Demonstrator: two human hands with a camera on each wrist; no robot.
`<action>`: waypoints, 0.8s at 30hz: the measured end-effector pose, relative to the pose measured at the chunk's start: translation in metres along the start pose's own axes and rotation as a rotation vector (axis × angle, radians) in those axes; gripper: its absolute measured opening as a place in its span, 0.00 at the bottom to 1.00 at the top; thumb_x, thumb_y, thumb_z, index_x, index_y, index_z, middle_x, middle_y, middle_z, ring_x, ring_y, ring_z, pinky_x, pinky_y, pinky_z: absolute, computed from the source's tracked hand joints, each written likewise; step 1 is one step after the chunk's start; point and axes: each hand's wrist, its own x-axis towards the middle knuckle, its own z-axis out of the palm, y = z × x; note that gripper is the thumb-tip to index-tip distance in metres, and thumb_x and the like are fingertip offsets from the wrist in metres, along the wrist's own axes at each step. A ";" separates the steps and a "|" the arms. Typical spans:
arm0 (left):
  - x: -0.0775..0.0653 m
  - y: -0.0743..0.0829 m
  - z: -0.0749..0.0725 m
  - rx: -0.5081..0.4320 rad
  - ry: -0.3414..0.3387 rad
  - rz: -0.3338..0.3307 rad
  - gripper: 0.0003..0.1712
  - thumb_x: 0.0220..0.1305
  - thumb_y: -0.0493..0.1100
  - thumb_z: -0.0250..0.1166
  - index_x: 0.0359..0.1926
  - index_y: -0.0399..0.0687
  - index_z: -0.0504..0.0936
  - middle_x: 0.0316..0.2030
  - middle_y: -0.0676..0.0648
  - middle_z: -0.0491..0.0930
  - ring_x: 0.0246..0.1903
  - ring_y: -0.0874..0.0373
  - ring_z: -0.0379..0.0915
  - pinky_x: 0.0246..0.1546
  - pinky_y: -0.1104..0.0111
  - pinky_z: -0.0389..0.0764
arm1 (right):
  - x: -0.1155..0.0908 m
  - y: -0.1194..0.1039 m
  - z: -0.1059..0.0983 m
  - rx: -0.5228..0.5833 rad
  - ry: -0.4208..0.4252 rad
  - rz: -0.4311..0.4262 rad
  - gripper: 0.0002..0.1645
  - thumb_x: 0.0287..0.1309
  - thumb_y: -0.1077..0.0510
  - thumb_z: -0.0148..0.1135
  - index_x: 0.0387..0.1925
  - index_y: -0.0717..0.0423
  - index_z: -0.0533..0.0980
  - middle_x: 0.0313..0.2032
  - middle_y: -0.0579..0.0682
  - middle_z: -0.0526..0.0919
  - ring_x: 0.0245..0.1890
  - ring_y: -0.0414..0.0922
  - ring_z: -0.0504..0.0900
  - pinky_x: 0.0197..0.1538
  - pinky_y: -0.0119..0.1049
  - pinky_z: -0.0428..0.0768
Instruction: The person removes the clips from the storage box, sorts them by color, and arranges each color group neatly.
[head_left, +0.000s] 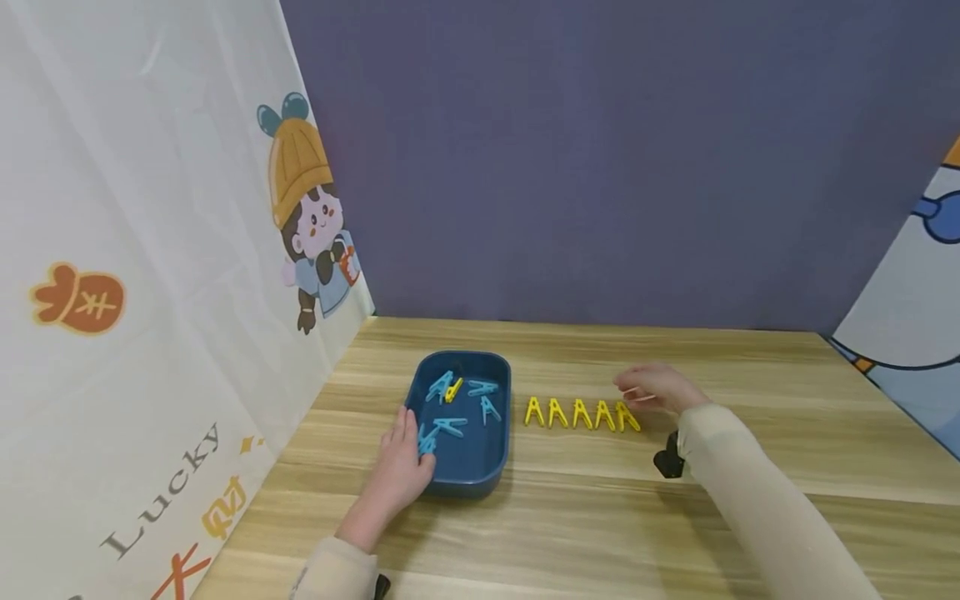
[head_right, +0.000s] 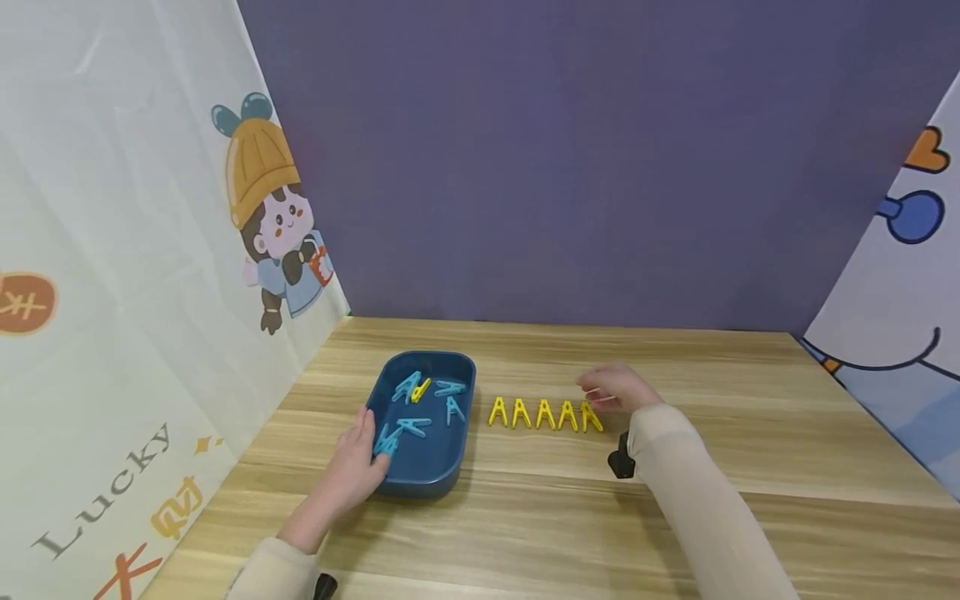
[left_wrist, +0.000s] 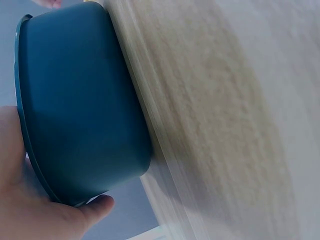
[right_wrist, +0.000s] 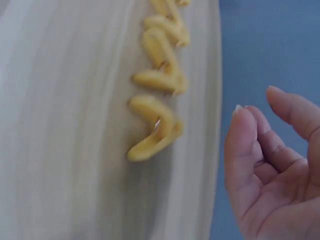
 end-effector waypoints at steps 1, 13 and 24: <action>0.000 0.000 0.000 0.000 -0.001 0.000 0.40 0.59 0.41 0.54 0.66 0.23 0.49 0.68 0.30 0.42 0.63 0.33 0.45 0.59 0.47 0.56 | 0.001 -0.004 0.001 0.000 -0.011 -0.006 0.30 0.62 0.57 0.52 0.58 0.74 0.62 0.54 0.71 0.66 0.44 0.52 0.76 0.44 0.40 0.77; 0.000 0.000 -0.001 0.004 -0.012 -0.015 0.41 0.59 0.41 0.54 0.66 0.25 0.48 0.68 0.32 0.42 0.63 0.34 0.45 0.58 0.47 0.57 | 0.013 -0.053 0.032 0.018 -0.063 -0.075 0.31 0.63 0.57 0.52 0.60 0.74 0.60 0.53 0.67 0.68 0.39 0.46 0.77 0.50 0.46 0.74; -0.002 0.001 0.000 0.000 0.000 -0.015 0.40 0.59 0.41 0.54 0.66 0.25 0.49 0.68 0.32 0.42 0.63 0.35 0.45 0.58 0.47 0.58 | 0.020 -0.083 0.066 0.024 -0.098 -0.111 0.31 0.62 0.57 0.54 0.61 0.72 0.61 0.54 0.66 0.71 0.42 0.49 0.77 0.48 0.45 0.75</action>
